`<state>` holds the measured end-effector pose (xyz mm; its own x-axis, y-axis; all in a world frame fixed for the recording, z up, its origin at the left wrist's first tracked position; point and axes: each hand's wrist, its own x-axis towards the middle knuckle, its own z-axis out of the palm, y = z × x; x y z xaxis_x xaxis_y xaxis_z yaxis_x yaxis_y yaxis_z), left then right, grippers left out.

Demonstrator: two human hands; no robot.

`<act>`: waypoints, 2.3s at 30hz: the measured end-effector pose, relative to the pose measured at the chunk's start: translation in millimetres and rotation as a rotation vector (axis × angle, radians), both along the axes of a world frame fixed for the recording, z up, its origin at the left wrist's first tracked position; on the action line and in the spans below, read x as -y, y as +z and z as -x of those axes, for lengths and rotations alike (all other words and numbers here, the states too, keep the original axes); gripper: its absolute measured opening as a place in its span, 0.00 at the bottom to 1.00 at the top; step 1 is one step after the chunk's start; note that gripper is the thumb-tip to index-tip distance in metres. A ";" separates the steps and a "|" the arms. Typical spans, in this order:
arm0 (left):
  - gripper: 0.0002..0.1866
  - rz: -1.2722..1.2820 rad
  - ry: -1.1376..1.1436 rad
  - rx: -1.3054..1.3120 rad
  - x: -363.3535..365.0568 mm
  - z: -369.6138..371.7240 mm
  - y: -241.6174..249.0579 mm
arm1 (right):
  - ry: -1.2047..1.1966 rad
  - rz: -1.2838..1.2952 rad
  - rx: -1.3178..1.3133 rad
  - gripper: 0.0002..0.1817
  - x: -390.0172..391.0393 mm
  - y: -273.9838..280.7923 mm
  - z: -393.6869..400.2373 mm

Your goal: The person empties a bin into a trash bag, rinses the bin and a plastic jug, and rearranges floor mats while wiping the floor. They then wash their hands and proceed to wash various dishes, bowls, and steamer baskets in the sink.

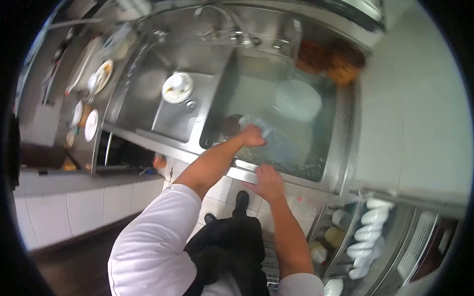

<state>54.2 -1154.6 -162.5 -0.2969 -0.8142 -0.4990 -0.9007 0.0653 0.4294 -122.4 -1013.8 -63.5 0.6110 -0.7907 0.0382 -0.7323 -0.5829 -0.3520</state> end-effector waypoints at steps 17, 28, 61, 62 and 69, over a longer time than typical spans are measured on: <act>0.20 0.339 1.192 -1.315 -201.3 -138.5 230.4 | 0.136 0.046 -0.092 0.28 -10.8 2.6 -20.9; 0.25 0.679 1.829 -0.831 -414.5 -297.6 238.0 | 0.378 0.096 -0.059 0.22 -33.9 -10.0 -272.9; 0.25 0.158 2.258 -1.954 -426.1 -285.8 -79.8 | 0.343 0.283 -0.033 0.20 -49.8 -4.7 -301.2; 0.27 0.089 2.232 -1.998 -425.7 -287.0 -76.6 | 0.348 0.280 -0.028 0.20 -49.8 -4.7 -300.8; 0.31 0.606 2.195 -1.682 -470.4 -476.9 -104.9 | 0.322 0.228 -0.085 0.20 -47.4 -3.4 -297.9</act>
<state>531.2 -684.2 -267.4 0.7224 -0.2641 -0.6391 0.6842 0.4069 0.6052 175.5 -966.4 -66.9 0.8346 -0.5355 0.1291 -0.5205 -0.8434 -0.1332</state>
